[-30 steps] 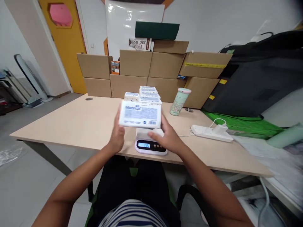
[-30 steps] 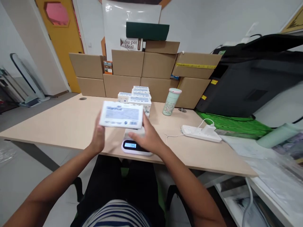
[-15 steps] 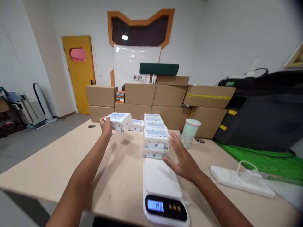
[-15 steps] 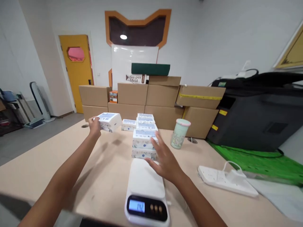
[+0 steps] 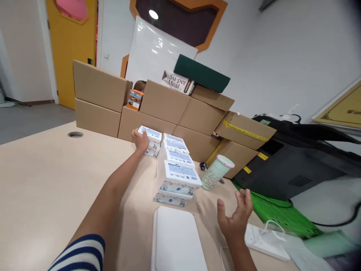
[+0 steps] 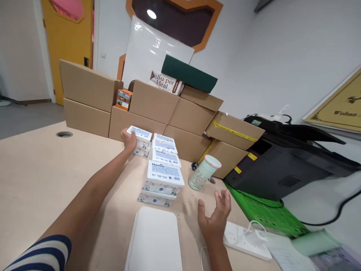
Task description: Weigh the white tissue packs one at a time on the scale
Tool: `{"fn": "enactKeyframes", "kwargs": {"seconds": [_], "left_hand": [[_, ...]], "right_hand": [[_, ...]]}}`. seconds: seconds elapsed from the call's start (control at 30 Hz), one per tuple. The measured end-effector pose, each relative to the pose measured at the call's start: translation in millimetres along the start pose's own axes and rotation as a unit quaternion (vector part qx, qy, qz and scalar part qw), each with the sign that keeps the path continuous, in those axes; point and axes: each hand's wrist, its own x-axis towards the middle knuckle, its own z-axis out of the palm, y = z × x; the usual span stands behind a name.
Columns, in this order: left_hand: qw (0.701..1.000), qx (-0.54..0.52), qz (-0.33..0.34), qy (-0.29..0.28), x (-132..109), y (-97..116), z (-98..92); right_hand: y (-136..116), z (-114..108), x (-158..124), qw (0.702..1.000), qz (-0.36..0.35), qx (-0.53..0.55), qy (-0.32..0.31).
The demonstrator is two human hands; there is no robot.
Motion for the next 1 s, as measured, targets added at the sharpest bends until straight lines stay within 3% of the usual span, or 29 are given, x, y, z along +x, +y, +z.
{"fn": "enactKeyframes", "kwargs": {"seconds": [0.13, 0.27, 0.4, 0.67, 1.0], "left_hand": [[0.995, 0.049, -0.012, -0.082, -8.3, 0.0, 0.5], [0.990, 0.086, 0.017, -0.113, -12.0, -0.6, -8.0], [0.988, 0.090, 0.030, -0.122, -10.1, -2.8, -12.7], [0.993, 0.059, 0.048, -0.087, -9.5, -5.9, -3.1], [0.949, 0.154, 0.243, -0.132, -24.9, -10.6, -7.6]], "right_hand": [[1.2, -3.8, -4.8, 1.000, 0.016, -0.002, 0.007], [2.7, -10.2, -7.9, 0.999, 0.030, 0.000, 0.016], [3.2, -13.7, -8.0, 0.999, 0.034, 0.003, 0.022], [-13.5, -18.1, 0.0, 0.999, 0.019, -0.020, 0.025], [-14.3, -22.7, -0.4, 0.999, -0.003, -0.036, 0.016]]}}
